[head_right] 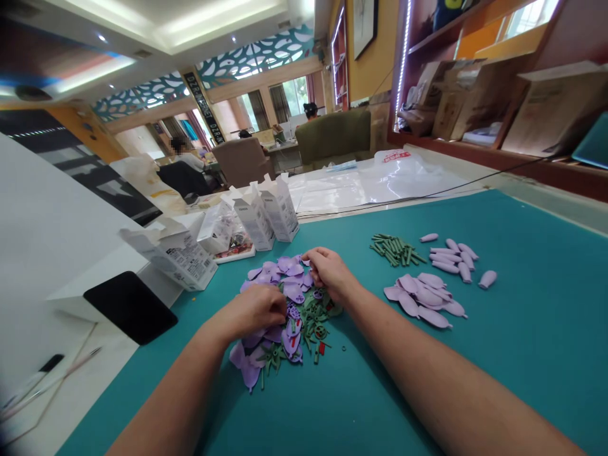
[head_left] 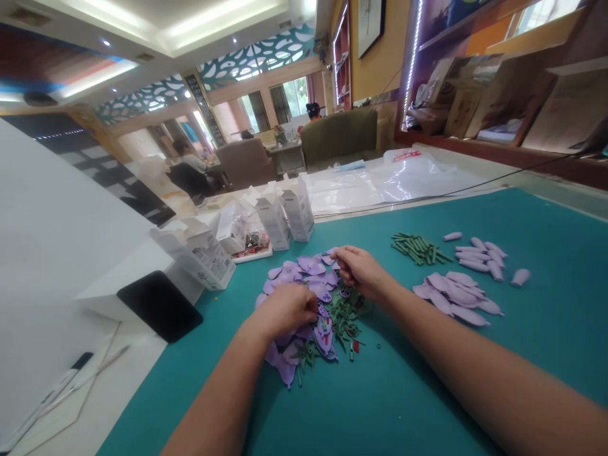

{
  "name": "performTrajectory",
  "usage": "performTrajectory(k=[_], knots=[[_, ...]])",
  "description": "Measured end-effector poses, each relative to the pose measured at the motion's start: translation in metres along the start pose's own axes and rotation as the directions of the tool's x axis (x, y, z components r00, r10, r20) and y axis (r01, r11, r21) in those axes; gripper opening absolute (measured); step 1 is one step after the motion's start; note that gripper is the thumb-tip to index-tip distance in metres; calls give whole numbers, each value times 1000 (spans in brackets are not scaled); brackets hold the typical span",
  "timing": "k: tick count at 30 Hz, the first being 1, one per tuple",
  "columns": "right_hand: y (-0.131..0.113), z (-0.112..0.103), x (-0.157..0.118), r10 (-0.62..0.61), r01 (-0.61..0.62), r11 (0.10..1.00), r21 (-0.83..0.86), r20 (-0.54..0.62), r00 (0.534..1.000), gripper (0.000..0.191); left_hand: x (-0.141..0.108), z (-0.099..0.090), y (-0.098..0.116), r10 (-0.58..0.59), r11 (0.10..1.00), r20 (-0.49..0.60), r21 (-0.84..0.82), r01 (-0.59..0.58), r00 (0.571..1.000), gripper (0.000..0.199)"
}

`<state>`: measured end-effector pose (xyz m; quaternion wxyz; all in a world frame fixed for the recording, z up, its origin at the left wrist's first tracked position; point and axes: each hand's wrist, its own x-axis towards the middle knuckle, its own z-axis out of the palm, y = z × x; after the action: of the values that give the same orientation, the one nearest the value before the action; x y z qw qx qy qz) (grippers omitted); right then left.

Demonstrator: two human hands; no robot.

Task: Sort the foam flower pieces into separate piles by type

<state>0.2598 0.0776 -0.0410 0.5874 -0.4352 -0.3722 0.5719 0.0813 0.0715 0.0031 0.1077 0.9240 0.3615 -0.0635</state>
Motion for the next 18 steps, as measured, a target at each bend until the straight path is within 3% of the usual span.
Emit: performTrajectory(k=[9,18], knots=[[2,0,2,-20,20,1000,-14,16,1000,14,9,14,-5,-64,987,-29,147,68,998,10],[0,3,-2,10,-9,999,-41,21,1000,15,9,9,-3,-127,981,19,149,123,992,19]])
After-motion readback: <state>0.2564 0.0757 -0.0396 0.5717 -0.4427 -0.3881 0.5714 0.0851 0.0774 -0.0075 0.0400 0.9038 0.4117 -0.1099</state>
